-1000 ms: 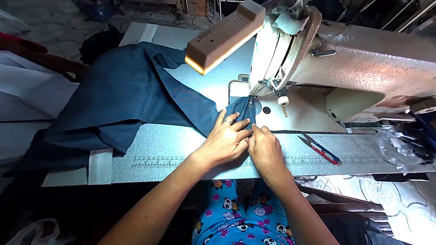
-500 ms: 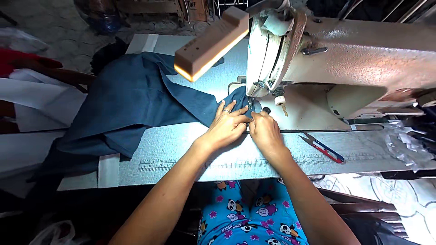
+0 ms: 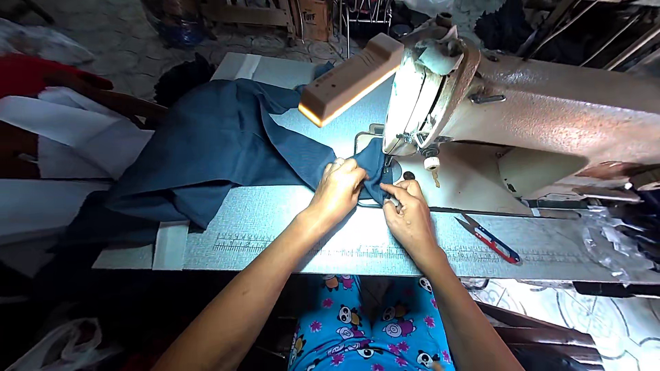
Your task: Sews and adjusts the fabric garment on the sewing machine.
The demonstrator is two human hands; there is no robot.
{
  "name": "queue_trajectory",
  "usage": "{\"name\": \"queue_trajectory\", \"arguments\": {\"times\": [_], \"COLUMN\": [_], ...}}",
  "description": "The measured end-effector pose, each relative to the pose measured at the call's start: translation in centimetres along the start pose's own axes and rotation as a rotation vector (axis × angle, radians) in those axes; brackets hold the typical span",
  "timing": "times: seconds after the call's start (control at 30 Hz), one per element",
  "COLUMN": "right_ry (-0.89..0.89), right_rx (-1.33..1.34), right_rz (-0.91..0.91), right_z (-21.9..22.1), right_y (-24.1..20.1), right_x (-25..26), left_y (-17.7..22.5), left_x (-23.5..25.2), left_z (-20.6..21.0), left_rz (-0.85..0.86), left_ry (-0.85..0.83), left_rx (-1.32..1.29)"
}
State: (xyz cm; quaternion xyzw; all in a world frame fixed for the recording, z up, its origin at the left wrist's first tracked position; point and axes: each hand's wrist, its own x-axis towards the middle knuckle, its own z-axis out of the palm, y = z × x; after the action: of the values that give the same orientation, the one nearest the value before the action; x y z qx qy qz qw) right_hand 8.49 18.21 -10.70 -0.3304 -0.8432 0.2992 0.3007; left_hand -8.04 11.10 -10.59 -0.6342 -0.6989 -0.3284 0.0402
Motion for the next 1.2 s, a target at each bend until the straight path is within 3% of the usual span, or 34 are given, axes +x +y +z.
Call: {"name": "queue_trajectory", "arguments": {"times": [0.1,0.23,0.43,0.53,0.63,0.77,0.87,0.97,1.2], "right_ry": [-0.065,-0.135,-0.090,-0.045,-0.003,0.094,0.199,0.142,0.222], "right_rx": [0.074,0.110,-0.008,-0.067,-0.096,-0.280,-0.511,-0.576,-0.602], "right_rz": [-0.022,0.008,0.047,-0.004,-0.087,-0.084,0.063,0.216,0.071], "right_z": [-1.2,-2.2,-1.4,-0.6,-0.2,-3.5,-7.6,-9.9,-9.2], "right_y": [0.2,-0.1,-0.5,-0.4,-0.1,1.3,3.2,5.0,6.3], "right_x": [-1.3,-2.6,-2.7,-3.0,-3.6,-4.9,-6.0,-6.6,-5.6], "left_y": [0.9,2.1,2.2,3.0,4.2,3.9,3.8,3.6,3.1], "left_x": [-2.3,-4.5,-2.7,-0.9,0.4,0.0,-0.7,-1.1,-1.7], "left_z": [-0.5,-0.6,-0.8,-0.7,-0.3,0.9,0.7,0.5,0.8], "left_rz": [0.133,0.175,0.170,0.023,-0.178,-0.207,-0.255,-0.299,-0.385], "left_ry": [0.122,0.221,0.032,0.098,-0.030,-0.028,0.059,0.106,0.193], "left_rx": [0.048,0.104,0.002,-0.176,-0.212,-0.162,-0.239,-0.313,-0.499]}}
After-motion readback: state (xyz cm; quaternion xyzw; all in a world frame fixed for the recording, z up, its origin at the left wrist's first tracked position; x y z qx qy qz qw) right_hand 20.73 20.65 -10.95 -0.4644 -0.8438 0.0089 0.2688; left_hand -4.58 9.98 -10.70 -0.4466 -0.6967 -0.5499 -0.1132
